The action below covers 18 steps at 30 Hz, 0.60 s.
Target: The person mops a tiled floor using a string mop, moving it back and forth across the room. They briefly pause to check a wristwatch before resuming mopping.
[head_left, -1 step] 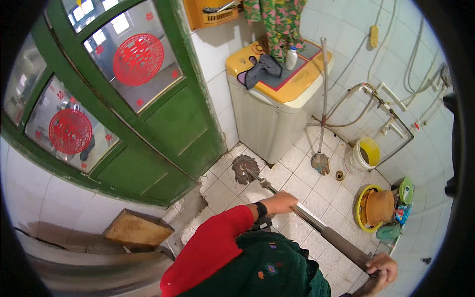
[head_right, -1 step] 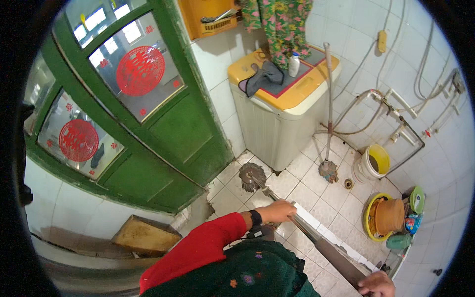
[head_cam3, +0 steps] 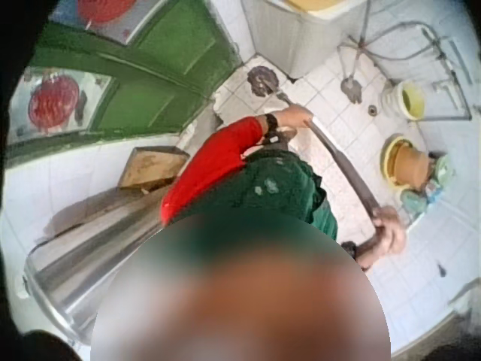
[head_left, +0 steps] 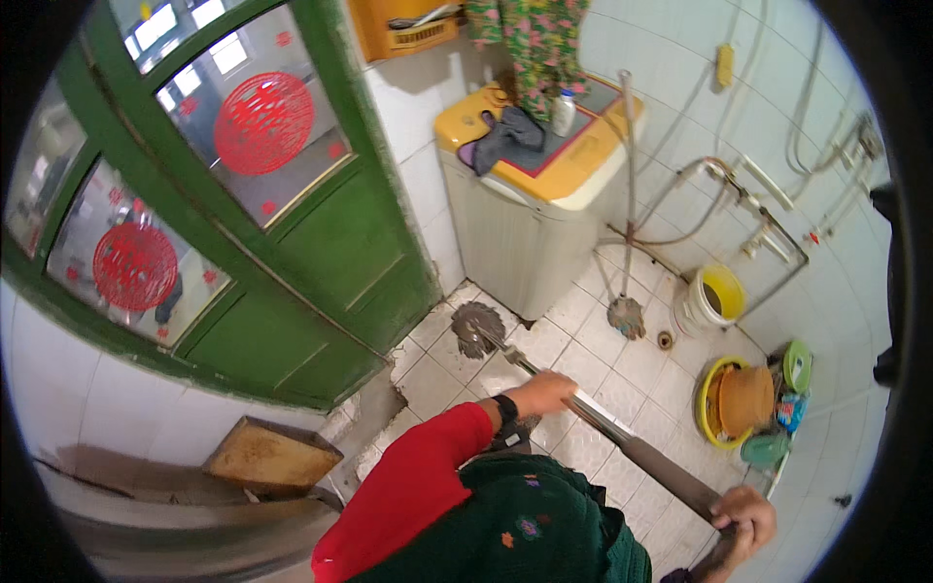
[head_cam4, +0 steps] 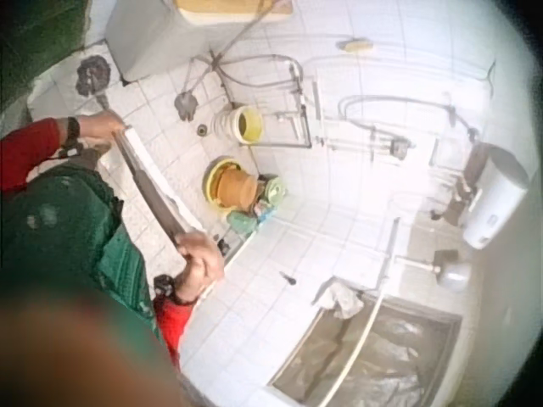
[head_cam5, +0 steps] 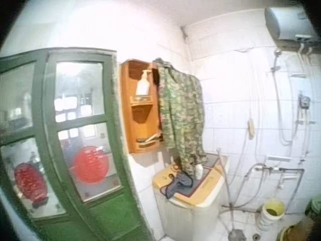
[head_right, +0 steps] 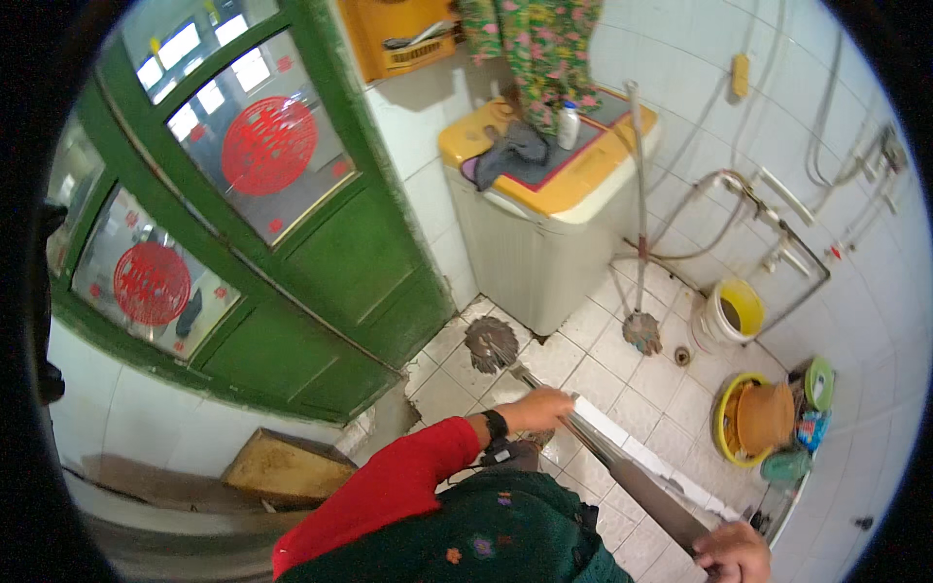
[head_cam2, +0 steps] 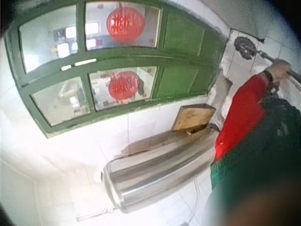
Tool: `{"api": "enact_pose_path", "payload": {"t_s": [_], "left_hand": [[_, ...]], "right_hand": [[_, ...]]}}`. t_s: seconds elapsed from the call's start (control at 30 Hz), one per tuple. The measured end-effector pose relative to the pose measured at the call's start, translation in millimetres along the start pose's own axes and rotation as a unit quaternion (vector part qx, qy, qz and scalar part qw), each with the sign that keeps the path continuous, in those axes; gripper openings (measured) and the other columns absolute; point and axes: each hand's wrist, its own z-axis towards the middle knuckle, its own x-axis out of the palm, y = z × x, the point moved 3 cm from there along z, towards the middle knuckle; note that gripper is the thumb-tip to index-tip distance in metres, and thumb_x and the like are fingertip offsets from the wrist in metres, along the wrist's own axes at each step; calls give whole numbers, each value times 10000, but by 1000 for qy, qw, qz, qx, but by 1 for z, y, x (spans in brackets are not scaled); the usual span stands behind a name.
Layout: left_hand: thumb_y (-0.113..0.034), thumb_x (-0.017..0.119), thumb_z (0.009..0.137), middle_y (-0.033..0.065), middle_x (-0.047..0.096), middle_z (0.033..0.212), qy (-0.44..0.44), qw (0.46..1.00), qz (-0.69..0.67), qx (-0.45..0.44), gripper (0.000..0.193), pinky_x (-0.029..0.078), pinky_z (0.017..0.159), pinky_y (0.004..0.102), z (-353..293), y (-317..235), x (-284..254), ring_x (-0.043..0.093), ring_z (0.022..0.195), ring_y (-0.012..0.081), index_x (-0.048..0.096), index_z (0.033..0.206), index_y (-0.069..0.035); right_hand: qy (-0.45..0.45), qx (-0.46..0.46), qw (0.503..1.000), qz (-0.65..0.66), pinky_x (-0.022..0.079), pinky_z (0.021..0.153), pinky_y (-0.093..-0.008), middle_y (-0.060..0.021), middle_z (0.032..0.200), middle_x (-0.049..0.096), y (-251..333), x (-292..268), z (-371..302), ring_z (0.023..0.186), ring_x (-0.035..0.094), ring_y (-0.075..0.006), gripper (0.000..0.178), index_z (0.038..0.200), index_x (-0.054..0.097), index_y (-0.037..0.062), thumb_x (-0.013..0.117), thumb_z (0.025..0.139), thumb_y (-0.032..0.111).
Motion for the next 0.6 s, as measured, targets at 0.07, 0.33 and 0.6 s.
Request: {"api": "enact_pose_path", "payload": {"t_s": [0.07, 0.33, 0.6], "left_hand": [[-158, 598, 697, 128, 608, 799, -23, 999, 9, -41, 108, 442, 677, 447, -7, 22, 0, 586, 804, 334, 567, 742, -65], [-271, 625, 688, 160, 609, 724, 17, 998, 36, -58, 212, 467, 646, 451, 17, 4, 31, 592, 739, 362, 591, 688, -62], [-258, 605, 663, 138, 598, 652, 111, 982, -48, 144, 176, 424, 644, 463, 50, -116, 64, 588, 672, 345, 589, 646, -84]], "right_hand": [[24, 29, 999, -17, 411, 566, -309, -71, 537, 511, -9, 12, -5, 530, 510, -200, 218, 732, 498, 12, 485, 856, 191], [-47, 38, 997, -39, 443, 592, -322, -83, 562, 508, -19, -26, -22, 581, 526, -195, 171, 808, 508, -11, 435, 853, 137], [-32, -101, 994, -27, 493, 523, -369, -175, 666, 586, 75, -84, -30, 581, 565, -226, 252, 1047, 557, -72, 384, 911, 51]]}}
